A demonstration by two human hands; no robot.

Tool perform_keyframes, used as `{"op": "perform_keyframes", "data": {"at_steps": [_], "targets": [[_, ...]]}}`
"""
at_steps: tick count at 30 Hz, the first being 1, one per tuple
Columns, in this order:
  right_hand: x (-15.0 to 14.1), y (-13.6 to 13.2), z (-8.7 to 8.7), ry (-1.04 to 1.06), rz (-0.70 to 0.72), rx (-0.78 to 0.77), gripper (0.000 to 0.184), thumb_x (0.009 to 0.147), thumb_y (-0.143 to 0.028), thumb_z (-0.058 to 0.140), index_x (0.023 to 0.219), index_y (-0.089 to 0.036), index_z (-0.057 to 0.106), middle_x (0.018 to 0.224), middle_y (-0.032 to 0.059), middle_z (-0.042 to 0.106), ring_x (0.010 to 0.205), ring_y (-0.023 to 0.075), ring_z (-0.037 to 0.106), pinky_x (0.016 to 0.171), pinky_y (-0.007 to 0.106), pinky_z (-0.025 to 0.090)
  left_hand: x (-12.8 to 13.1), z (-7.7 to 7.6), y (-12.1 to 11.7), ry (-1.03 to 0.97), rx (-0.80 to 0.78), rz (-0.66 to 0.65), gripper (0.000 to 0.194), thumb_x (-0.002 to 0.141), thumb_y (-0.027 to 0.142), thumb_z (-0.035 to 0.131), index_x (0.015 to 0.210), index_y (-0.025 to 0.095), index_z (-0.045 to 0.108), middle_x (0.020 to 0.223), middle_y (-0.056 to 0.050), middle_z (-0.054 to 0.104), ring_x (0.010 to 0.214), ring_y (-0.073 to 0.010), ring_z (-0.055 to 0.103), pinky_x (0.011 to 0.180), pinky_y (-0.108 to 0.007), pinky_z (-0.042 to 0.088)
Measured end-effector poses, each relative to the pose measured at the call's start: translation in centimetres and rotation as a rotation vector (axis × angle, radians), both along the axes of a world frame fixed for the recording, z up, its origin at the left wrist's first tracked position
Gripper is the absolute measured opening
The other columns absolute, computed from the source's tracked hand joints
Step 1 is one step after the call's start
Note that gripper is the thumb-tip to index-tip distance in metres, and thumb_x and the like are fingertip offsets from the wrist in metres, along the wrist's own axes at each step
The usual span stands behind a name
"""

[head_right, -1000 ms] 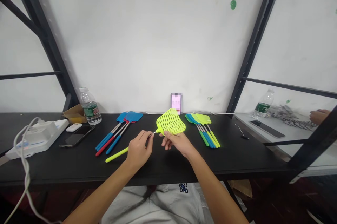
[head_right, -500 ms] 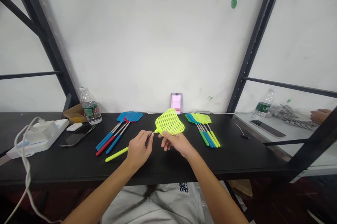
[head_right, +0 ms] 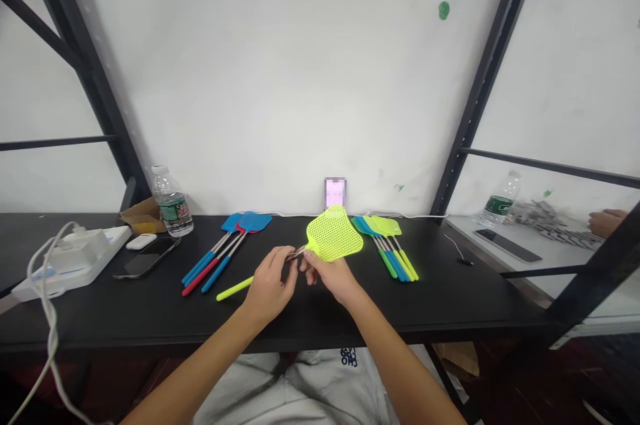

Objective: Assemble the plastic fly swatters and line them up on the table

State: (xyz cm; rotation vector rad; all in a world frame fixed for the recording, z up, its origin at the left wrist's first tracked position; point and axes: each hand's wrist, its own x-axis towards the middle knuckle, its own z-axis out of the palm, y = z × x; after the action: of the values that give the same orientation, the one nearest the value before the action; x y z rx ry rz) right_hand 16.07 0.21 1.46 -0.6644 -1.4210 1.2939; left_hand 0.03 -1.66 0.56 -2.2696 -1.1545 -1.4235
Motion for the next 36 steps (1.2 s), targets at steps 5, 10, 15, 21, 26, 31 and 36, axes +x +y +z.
{"op": "perform_keyframes", "data": {"at_steps": [5,10,15,21,26,31,36], "targets": [[0.9,0.6,0.7,0.175,-0.183,-0.033,0.033,0.083,-0.049,0.061,0.095,-0.018,0.064,0.071,0.0007,0.056,0.046,0.0085,0.044,0.043,0.024,0.032,0.1,-0.1,0.2,0.058,-0.033,0.102,0.023,0.091,0.02,0.047,0.114,0.018,0.051,0.108,-0.01,0.061,0.098,-0.0224,0.058,0.086,-0.036,0.044],[1.9,1.6,0.5,0.216,-0.354,-0.064,0.033,0.08,-0.051,0.063,0.081,-0.019,0.058,0.058,-0.003,0.046,0.044,0.0089,0.039,0.04,0.024,0.031,-0.2,-0.5,0.7,0.224,-0.269,0.163,0.015,0.093,0.027,0.045,0.084,0.021,0.055,0.081,-0.003,0.063,0.075,-0.0175,0.059,0.066,-0.028,0.039],[1.3,1.5,0.0,0.118,-0.377,-0.075,0.041,0.079,-0.059,0.06,0.077,-0.018,0.059,0.054,-0.0032,0.046,0.042,0.0084,0.041,0.038,0.023,0.03,-0.3,-0.6,0.7,0.283,-0.388,0.151,0.024,0.097,0.032,0.039,0.08,0.021,0.051,0.077,-0.001,0.065,0.069,-0.016,0.061,0.056,-0.025,0.031],[0.6,0.8,0.1,-0.044,-0.14,-0.076,0.045,0.084,-0.061,0.054,0.081,-0.017,0.06,0.058,-0.0006,0.054,0.044,0.0096,0.048,0.041,0.022,0.034,-0.2,-0.4,0.5,0.283,-0.4,0.124,0.023,0.098,0.033,0.037,0.082,0.022,0.05,0.081,-0.001,0.067,0.07,-0.0158,0.062,0.055,-0.024,0.029],[1.2,1.3,0.1,0.062,-0.343,-0.097,0.047,0.08,-0.065,0.056,0.076,-0.018,0.057,0.052,-0.0035,0.046,0.041,0.0093,0.043,0.038,0.023,0.031,-0.1,-0.3,0.4,0.276,-0.411,0.13,0.023,0.097,0.034,0.039,0.082,0.022,0.051,0.079,-0.001,0.067,0.069,-0.0161,0.063,0.054,-0.025,0.028],[1.9,2.0,0.0,0.145,-0.451,-0.108,0.046,0.078,-0.065,0.058,0.072,-0.019,0.054,0.05,-0.0044,0.039,0.04,0.0096,0.04,0.036,0.023,0.028,0.0,-0.3,0.4,0.275,-0.397,0.127,0.024,0.098,0.035,0.038,0.081,0.022,0.05,0.076,-0.001,0.065,0.067,-0.0167,0.062,0.054,-0.025,0.027],[1.8,2.0,0.1,0.129,-0.419,-0.123,0.046,0.078,-0.064,0.059,0.072,-0.019,0.054,0.049,-0.0047,0.039,0.039,0.0088,0.039,0.036,0.023,0.027,-0.1,-0.5,0.5,0.262,-0.395,0.085,0.024,0.097,0.034,0.04,0.079,0.022,0.048,0.074,-0.001,0.064,0.065,-0.016,0.06,0.056,-0.024,0.029]]}}
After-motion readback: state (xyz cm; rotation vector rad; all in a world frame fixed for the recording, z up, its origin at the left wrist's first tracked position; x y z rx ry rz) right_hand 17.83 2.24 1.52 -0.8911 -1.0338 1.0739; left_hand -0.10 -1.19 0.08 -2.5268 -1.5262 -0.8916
